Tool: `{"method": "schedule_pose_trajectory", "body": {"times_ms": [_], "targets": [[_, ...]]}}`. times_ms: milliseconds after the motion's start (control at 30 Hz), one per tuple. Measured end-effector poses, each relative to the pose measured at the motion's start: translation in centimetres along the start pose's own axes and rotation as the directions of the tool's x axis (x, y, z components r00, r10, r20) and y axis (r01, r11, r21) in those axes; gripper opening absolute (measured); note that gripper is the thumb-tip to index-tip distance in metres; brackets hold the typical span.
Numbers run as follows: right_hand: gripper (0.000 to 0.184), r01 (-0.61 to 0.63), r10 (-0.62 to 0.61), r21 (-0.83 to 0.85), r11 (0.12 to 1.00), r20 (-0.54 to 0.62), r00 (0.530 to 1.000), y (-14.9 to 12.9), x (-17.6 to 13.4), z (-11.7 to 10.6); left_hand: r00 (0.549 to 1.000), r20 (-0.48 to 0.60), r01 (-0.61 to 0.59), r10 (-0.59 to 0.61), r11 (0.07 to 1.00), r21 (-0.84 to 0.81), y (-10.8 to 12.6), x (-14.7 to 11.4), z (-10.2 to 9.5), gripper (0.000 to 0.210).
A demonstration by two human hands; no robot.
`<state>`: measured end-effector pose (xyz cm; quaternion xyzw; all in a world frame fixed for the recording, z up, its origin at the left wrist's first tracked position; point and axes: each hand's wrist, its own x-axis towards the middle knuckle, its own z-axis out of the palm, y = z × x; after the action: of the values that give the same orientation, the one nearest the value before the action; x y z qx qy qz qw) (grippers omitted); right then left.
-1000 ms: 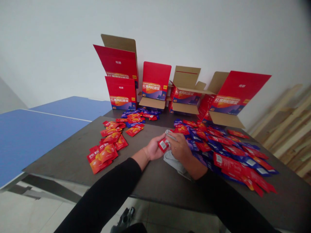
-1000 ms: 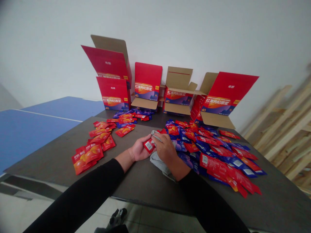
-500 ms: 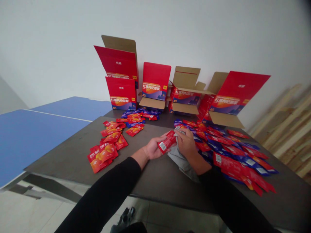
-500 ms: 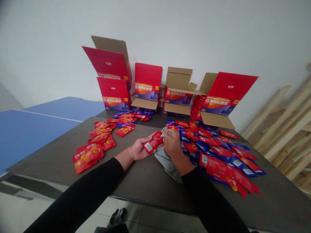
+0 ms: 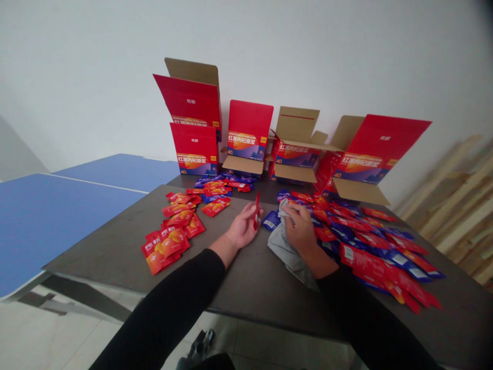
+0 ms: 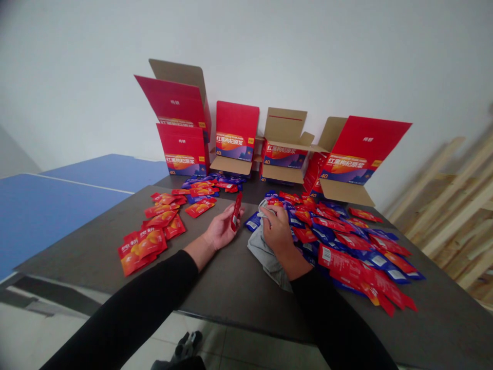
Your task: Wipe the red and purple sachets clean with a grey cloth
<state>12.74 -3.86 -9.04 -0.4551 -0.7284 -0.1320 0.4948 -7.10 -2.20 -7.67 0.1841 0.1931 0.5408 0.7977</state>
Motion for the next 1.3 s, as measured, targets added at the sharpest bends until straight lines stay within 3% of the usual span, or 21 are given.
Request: {"method": "schedule_pose_trajectory", "body": {"times_ms": [133, 267, 367, 433, 500, 567, 733, 900, 1133, 1300], "targets": [[0.035, 0.07, -0.069, 0.018, 0.997, -0.024, 0.997, -0.8, -0.1, -0.1, 0.994, -0.079, -0.072, 0.08, 0.993, 0.096, -0.5, 0.6, 0.0, 0.024], [0.032, 0.249, -0.251, 0.074, 0.966, 0.018, 0.968, -2.0, -0.3, -0.4, 0.992, -0.105, -0.05, 0.069, 0.983, 0.176, -0.5, 0.8, -0.2, 0.029], [0.03, 0.437, -0.456, 0.163, 0.885, 0.1, 0.885, -2.8, -0.5, -0.4, 0.999, -0.032, 0.003, 0.002, 0.987, 0.163, -0.4, 0.6, -0.3, 0.037], [0.029, 0.526, -0.563, 0.219, 0.822, 0.164, 0.81, -3.1, -0.6, -0.2, 0.995, 0.006, 0.097, -0.099, 0.984, 0.15, -0.4, 0.4, -0.2, 0.031], [0.03, 0.558, -0.614, 0.272, 0.784, 0.212, 0.76, -3.2, -0.7, 0.1, 0.973, 0.033, 0.221, -0.228, 0.965, 0.142, -0.4, 0.2, -0.1, 0.032], [0.03, 0.543, -0.622, 0.322, 0.776, 0.246, 0.743, -3.1, -0.8, 0.4, 0.946, 0.056, 0.31, -0.32, 0.94, 0.139, -0.4, 0.1, 0.0, 0.055], [0.031, 0.497, -0.585, 0.327, 0.804, 0.277, 0.763, -2.7, -1.0, 0.9, 0.92, 0.122, 0.355, -0.373, 0.923, 0.146, -0.5, -0.4, 0.1, 0.061], [0.031, 0.441, -0.487, 0.225, 0.869, 0.234, 0.841, -2.4, -0.7, 0.7, 0.887, 0.169, 0.401, -0.43, 0.898, 0.181, -0.7, -0.7, -0.3, 0.061], [0.032, 0.309, -0.318, 0.088, 0.947, 0.122, 0.94, -1.2, -0.2, 0.7, 0.88, 0.113, 0.402, -0.462, 0.85, 0.341, -0.9, -0.8, -0.2, 0.058], [0.031, 0.152, -0.153, 0.017, 0.988, 0.096, 0.983, -0.8, -0.2, 0.6, 0.877, 0.078, 0.417, -0.474, 0.832, 0.365, -0.9, -1.0, 0.0, 0.056]]}}
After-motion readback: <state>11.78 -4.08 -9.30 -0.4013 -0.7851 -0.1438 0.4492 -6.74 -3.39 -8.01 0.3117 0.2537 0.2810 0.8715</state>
